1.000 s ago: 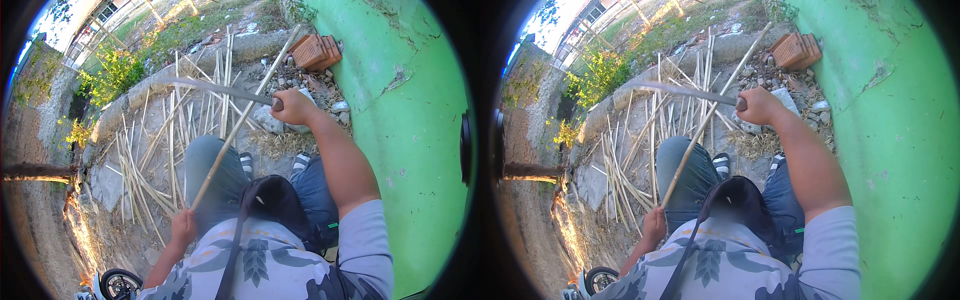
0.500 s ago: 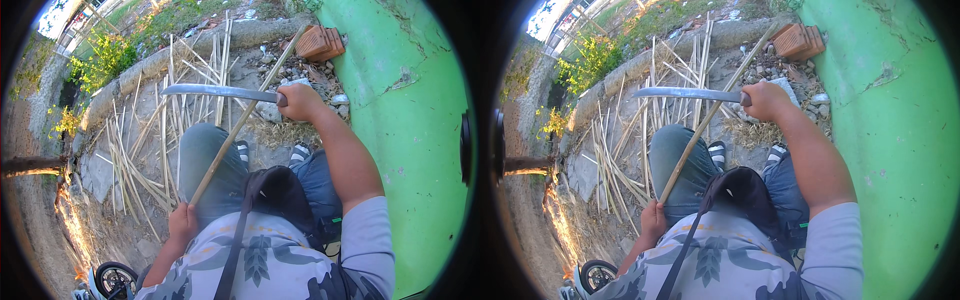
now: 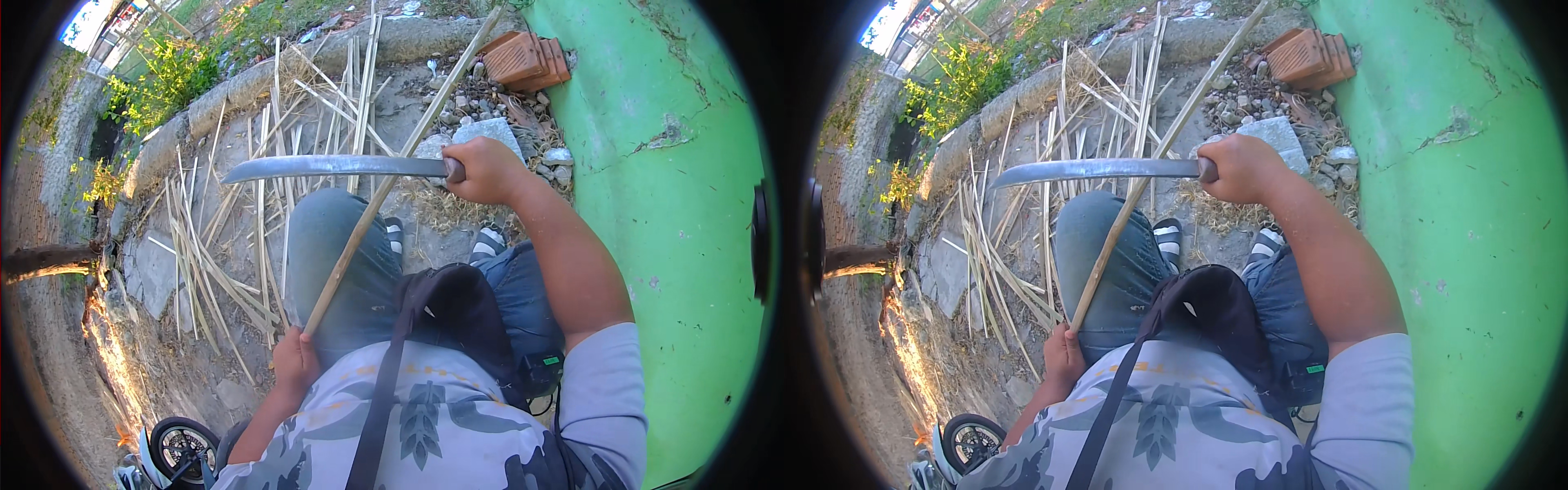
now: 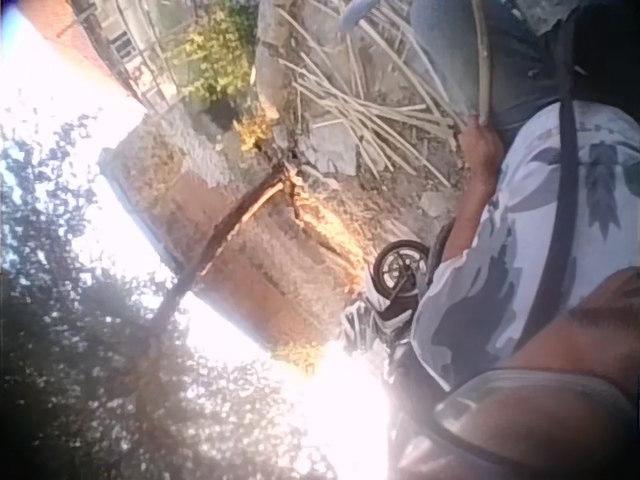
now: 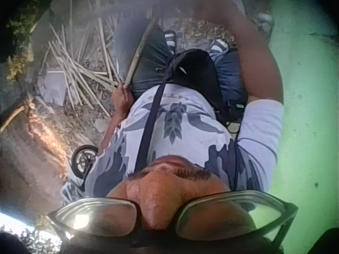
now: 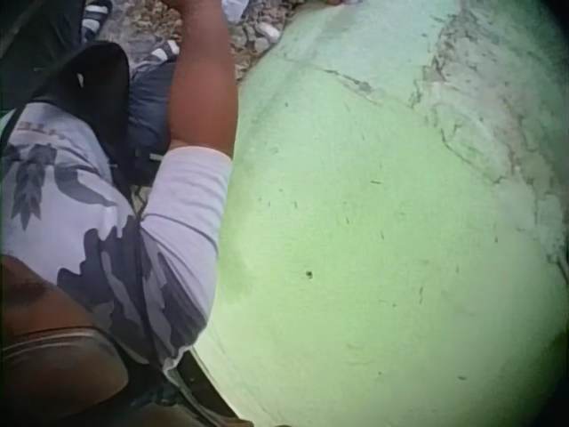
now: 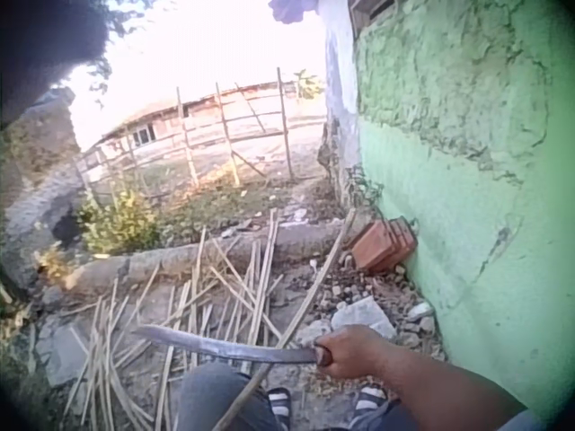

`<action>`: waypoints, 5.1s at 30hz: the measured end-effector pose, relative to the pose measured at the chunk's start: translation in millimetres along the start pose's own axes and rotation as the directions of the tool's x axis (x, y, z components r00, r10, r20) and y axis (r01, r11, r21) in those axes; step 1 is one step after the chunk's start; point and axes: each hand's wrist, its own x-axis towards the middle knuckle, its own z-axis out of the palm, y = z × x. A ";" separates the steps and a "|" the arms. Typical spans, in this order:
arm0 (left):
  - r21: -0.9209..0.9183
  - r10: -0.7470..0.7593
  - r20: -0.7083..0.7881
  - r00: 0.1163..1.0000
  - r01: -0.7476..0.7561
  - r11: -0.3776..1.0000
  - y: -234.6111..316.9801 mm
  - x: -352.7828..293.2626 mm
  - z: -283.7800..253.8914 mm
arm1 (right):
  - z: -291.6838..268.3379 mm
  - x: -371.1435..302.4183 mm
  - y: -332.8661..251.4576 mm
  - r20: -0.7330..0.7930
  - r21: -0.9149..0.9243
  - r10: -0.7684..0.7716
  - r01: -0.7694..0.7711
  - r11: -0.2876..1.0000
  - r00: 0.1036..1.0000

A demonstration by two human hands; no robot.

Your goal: The person scrapes and thins bamboo strips along their length using a machete.

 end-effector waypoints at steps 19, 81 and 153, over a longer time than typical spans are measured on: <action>0.114 0.107 0.023 0.994 -0.109 0.988 -10.3 5.9 2.4 | 21.2 9.4 -31.1 0.149 -0.108 -0.038 0.055 0.993 0.988; 0.089 0.127 0.042 0.991 -0.130 0.987 -16.6 14.1 5.5 | -11.0 11.0 -28.3 0.162 -0.275 -0.016 0.061 0.960 0.987; 0.059 0.143 0.063 0.988 -0.147 0.987 -8.6 16.1 -2.1 | -6.4 12.8 38.1 0.055 0.189 0.255 -0.261 0.947 0.965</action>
